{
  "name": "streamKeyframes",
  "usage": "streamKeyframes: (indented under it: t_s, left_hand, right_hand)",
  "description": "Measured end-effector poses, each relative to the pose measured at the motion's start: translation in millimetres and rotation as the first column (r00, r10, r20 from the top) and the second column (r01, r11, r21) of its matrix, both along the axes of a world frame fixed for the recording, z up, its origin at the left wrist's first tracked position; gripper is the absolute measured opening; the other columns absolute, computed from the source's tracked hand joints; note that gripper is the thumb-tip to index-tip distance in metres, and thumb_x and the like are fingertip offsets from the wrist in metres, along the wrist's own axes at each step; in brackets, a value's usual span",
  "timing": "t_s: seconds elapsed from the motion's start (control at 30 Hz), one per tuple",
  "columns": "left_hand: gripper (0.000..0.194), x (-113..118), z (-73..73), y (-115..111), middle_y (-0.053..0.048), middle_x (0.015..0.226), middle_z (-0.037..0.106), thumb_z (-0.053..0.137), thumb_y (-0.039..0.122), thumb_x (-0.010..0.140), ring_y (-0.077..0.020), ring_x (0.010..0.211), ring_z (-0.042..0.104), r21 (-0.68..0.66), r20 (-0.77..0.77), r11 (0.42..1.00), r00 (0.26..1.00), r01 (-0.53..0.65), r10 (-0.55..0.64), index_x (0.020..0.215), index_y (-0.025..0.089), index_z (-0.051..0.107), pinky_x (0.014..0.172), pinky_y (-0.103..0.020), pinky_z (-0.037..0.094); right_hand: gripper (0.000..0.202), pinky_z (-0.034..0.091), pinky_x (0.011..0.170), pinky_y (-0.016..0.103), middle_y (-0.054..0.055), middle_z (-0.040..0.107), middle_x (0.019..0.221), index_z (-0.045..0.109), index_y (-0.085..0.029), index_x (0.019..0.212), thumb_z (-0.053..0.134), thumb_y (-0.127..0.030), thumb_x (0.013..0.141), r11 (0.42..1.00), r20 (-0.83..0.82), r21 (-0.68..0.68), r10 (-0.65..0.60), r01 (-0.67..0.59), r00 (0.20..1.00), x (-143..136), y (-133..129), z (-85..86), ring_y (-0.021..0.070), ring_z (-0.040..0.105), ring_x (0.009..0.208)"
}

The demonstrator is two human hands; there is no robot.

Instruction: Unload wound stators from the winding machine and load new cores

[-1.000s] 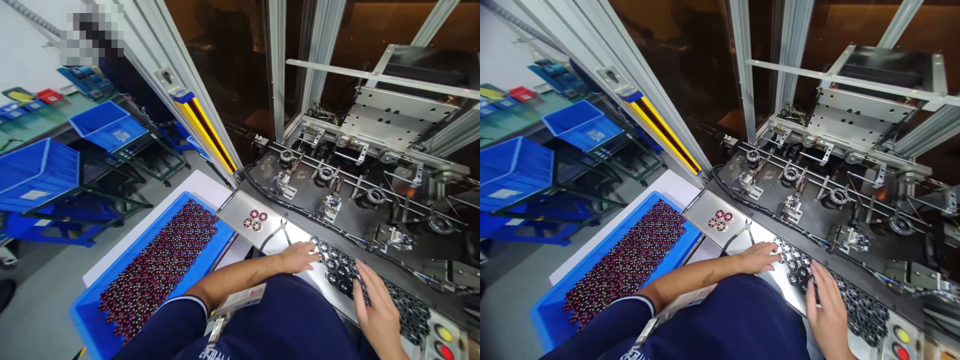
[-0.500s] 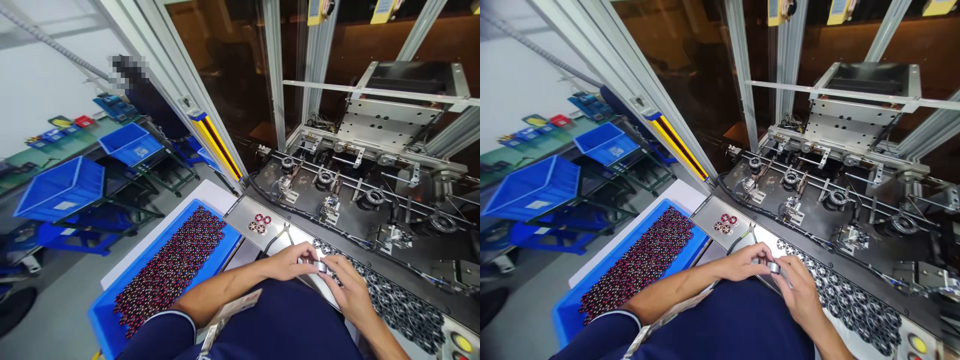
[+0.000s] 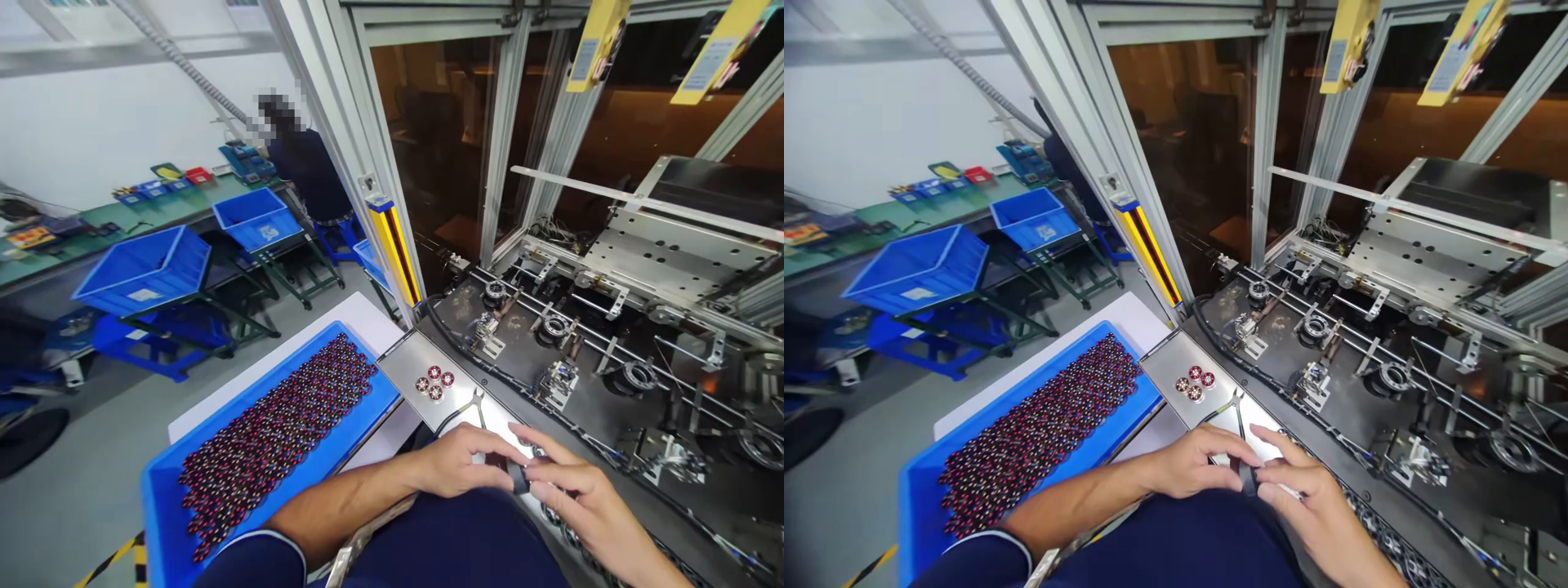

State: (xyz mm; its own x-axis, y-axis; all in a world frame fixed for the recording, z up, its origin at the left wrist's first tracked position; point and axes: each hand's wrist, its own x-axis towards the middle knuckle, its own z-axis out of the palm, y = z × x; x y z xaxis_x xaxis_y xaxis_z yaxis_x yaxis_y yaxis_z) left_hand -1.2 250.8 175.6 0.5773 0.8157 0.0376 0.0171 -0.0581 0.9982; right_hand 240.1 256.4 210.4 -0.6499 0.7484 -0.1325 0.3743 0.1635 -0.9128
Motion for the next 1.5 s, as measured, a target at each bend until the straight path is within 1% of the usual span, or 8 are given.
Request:
streamKeyframes:
  t_s: [0.2, 0.33, 0.43, 0.53, 0.63, 0.8, 1.27, 1.5]
  left_hand:
    - [0.039, -2.3, 10.7, 14.7, -0.012, 0.111, 0.078, 0.071, 0.044, 0.087, -0.0231, 0.103, 0.073, 0.024, 0.028, 0.995, 0.995, 0.096, -0.097, 0.117, 0.019, 0.075, 0.095, -0.033, 0.055]
    - [0.052, -0.3, -8.3, 27.3, -0.011, 0.101, 0.078, 0.077, 0.041, 0.081, -0.0192, 0.085, 0.073, -0.11, 0.003, 0.983, 0.989, -0.145, 0.146, 0.125, 0.016, 0.069, 0.083, -0.031, 0.058]
    - [0.045, 0.1, -30.2, 36.5, -0.012, 0.11, 0.076, 0.074, 0.037, 0.084, -0.0178, 0.089, 0.071, -0.16, -0.08, 0.939, 0.952, -0.304, 0.295, 0.123, 0.015, 0.069, 0.087, -0.032, 0.056]
    - [0.037, -1.4, -48.7, 39.0, -0.011, 0.106, 0.077, 0.073, 0.032, 0.083, -0.0174, 0.089, 0.069, -0.175, -0.167, 0.927, 0.938, -0.332, 0.305, 0.116, 0.014, 0.071, 0.087, -0.033, 0.056]
    - [0.037, -4.4, -61.1, 34.9, -0.011, 0.105, 0.077, 0.073, 0.031, 0.083, -0.0182, 0.09, 0.068, -0.19, -0.234, 0.919, 0.925, -0.346, 0.299, 0.116, 0.014, 0.071, 0.088, -0.034, 0.055]
    - [0.038, -8.2, -73.7, 28.1, -0.011, 0.103, 0.077, 0.071, 0.034, 0.086, -0.0185, 0.091, 0.068, -0.222, -0.284, 0.901, 0.909, -0.372, 0.306, 0.119, 0.014, 0.07, 0.089, -0.034, 0.055]
    - [0.036, -3.3, -77.4, 31.1, -0.011, 0.106, 0.077, 0.07, 0.035, 0.087, -0.0187, 0.092, 0.071, -0.194, -0.324, 0.927, 0.913, -0.32, 0.248, 0.116, 0.014, 0.071, 0.089, -0.032, 0.056]
    - [0.036, 3.5, -84.9, 25.0, -0.012, 0.108, 0.077, 0.064, 0.036, 0.092, -0.0188, 0.093, 0.073, -0.056, -0.373, 0.992, 0.924, -0.11, 0.081, 0.119, 0.012, 0.068, 0.087, -0.029, 0.057]
  right_hand:
    - [0.029, 0.037, 0.117, 0.052, 0.006, 0.048, 0.154, 0.075, -0.03, 0.113, 0.051, -0.04, 0.1, 0.958, -0.02, -0.136, 0.251, -0.252, 0.968, -3.9, 16.2, 15.5, 0.0283, 0.044, 0.143]
    - [0.034, 0.045, 0.113, 0.05, 0.007, 0.044, 0.157, 0.075, -0.025, 0.105, 0.045, -0.041, 0.102, 0.97, 0.108, 0.096, 0.215, -0.225, 0.971, 12.9, 80.6, 17.0, 0.0271, 0.047, 0.141]
    - [0.039, 0.043, 0.115, 0.053, 0.01, 0.045, 0.156, 0.074, -0.022, 0.106, 0.044, -0.046, 0.101, 0.904, 0.237, 0.419, -0.025, -0.079, 0.971, 35.5, 170.0, -5.2, 0.0294, 0.05, 0.139]
    - [0.041, 0.042, 0.114, 0.056, 0.017, 0.055, 0.144, 0.072, -0.016, 0.086, 0.049, -0.047, 0.099, 0.889, 0.299, 0.457, -0.136, -0.017, 0.945, 54.6, 249.7, -43.3, 0.0332, 0.054, 0.134]
    - [0.029, 0.044, 0.11, 0.053, 0.012, 0.06, 0.137, 0.069, -0.015, 0.1, 0.06, -0.042, 0.097, 0.894, 0.359, 0.446, -0.13, -0.047, 0.924, 62.4, 288.9, -76.7, 0.0264, 0.056, 0.128]
    - [0.029, 0.045, 0.109, 0.052, 0.011, 0.058, 0.138, 0.066, -0.017, 0.115, 0.061, -0.039, 0.097, 0.899, 0.42, 0.42, -0.074, -0.122, 0.904, 62.5, 297.6, -101.1, 0.0255, 0.055, 0.128]
    - [0.029, 0.05, 0.103, 0.047, 0.01, 0.062, 0.131, 0.065, -0.019, 0.117, 0.059, -0.04, 0.098, 0.938, 0.595, 0.327, -0.106, -0.119, 0.797, 51.8, 308.1, -117.9, 0.0221, 0.061, 0.116]
    - [0.027, 0.053, 0.098, 0.044, 0.009, 0.062, 0.129, 0.065, -0.019, 0.116, 0.06, -0.039, 0.098, 0.954, 0.645, 0.281, -0.109, -0.102, 0.757, 47.8, 308.2, -111.7, 0.0211, 0.062, 0.112]
